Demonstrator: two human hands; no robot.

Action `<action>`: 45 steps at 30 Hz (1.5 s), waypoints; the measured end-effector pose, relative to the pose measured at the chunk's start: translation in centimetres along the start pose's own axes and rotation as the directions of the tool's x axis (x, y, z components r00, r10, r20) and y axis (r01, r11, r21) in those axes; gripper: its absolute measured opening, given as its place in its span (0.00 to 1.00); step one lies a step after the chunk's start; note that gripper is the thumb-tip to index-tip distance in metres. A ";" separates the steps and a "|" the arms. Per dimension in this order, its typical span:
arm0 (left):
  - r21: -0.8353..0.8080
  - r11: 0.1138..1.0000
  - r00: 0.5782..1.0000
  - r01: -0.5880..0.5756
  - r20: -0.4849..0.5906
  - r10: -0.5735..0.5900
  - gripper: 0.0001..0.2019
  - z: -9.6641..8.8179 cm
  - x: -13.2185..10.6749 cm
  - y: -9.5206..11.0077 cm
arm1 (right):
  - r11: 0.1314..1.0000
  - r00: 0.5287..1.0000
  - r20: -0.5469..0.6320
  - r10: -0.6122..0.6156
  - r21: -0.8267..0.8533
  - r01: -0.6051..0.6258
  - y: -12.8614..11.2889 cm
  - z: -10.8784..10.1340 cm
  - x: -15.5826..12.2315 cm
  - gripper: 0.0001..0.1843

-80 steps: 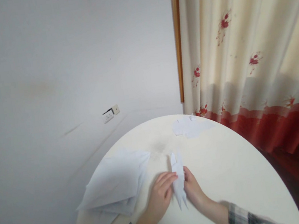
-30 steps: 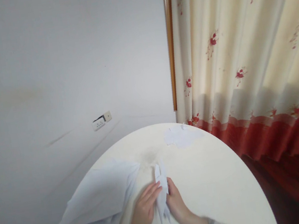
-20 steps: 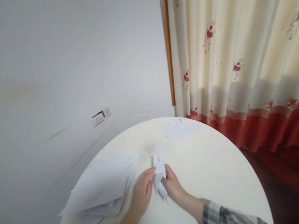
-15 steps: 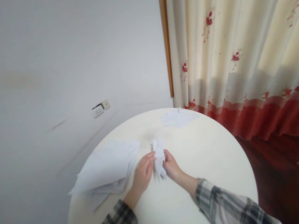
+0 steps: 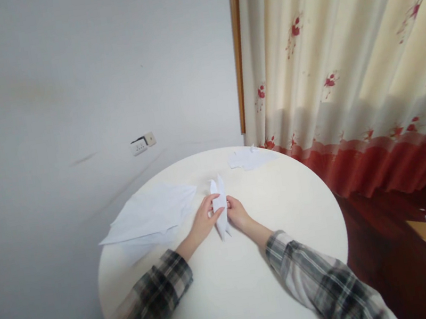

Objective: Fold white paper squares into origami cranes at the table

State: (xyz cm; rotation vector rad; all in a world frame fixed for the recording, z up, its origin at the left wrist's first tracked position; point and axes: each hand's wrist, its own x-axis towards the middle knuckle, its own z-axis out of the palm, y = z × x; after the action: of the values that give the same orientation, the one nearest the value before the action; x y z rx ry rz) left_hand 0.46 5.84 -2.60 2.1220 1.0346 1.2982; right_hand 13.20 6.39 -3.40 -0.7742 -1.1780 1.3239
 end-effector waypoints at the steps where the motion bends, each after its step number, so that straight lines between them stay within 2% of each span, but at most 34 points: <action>1: -0.022 1.000 1.000 0.006 -0.020 -0.006 0.18 0.2 0.0 0.1 | 1.000 1.000 0.001 0.003 -0.004 -0.003 0.0 0.0 0.0 0.13; 4: -0.082 0.996 0.993 0.043 -0.103 -0.051 0.17 0.4 0.1 0.3 | 1.000 1.000 -0.008 0.025 0.007 -0.025 -0.2 0.0 -0.2 0.13; 8: -0.243 0.959 0.958 0.143 -0.209 -0.196 0.18 0.5 0.3 0.0 | 0.988 0.995 -0.071 0.077 0.137 -0.066 -0.9 -0.2 -0.8 0.09; 11: -0.445 0.866 0.942 0.228 -0.124 -0.312 0.23 0.5 0.4 0.1 | 0.984 0.993 -0.091 0.081 0.163 -0.065 -1.3 -0.3 -1.3 0.10; 14: -0.558 0.779 0.938 0.288 0.002 -0.345 0.29 0.6 0.2 0.8 | 0.990 0.991 -0.091 0.095 0.108 -0.085 -1.4 -0.5 -1.8 0.12; 16: -0.608 0.747 0.935 0.269 -0.023 -0.355 0.34 0.5 0.1 1.4 | 0.987 0.988 -0.098 0.117 0.118 -0.106 -1.4 -0.7 -2.0 0.13; 18: -0.659 0.703 0.912 0.267 -0.064 -0.405 0.37 0.2 0.1 1.8 | 0.980 0.984 -0.115 0.136 0.158 -0.118 -1.4 -0.9 -2.1 0.12; 21: -0.715 0.619 0.878 0.325 -0.016 -0.479 0.34 -0.3 0.2 1.8 | 0.970 0.978 -0.135 0.157 0.209 -0.127 -1.6 -1.1 -2.0 0.12; 23: -0.723 0.588 0.884 0.362 0.065 -0.464 0.27 -0.5 0.2 1.7 | 0.962 0.977 -0.099 0.187 0.221 -0.161 -1.8 -1.2 -1.9 0.12; 26: -0.714 0.587 0.901 0.381 0.144 -0.410 0.19 -0.3 0.2 1.6 | 0.952 0.972 -0.015 0.235 0.206 -0.227 -2.0 -1.2 -1.8 0.12; 29: -0.726 0.581 0.909 0.367 0.147 -0.390 0.15 -0.2 0.2 1.5 | 0.946 0.966 0.034 0.258 0.194 -0.260 -2.3 -1.1 -1.9 0.11; 35: -0.762 0.598 0.906 0.248 -0.035 -0.421 0.11 -1.4 0.6 1.0 | 0.918 0.915 0.179 0.361 0.106 -0.383 -3.0 -1.4 -2.1 0.08; 40: -0.778 0.590 0.874 0.216 -0.116 -0.472 0.11 -2.9 1.1 0.4 | 0.897 0.869 0.264 0.419 0.024 -0.440 -3.4 -1.4 -2.4 0.08; 42: -0.769 0.600 0.870 0.220 -0.122 -0.477 0.12 -3.1 1.2 0.2 | 0.899 0.867 0.272 0.417 0.018 -0.438 -3.4 -1.4 -2.6 0.08; 45: -0.748 0.620 0.880 0.237 -0.105 -0.463 0.13 -3.1 1.2 0.0 | 0.925 0.899 0.256 0.356 0.043 -0.378 -3.2 -1.2 -2.7 0.08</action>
State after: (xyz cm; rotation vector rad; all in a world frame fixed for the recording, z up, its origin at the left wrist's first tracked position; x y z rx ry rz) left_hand -1.96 6.73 -0.47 1.0817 0.7943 1.5036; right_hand 15.70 3.53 -1.29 -0.8094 -1.1880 1.8190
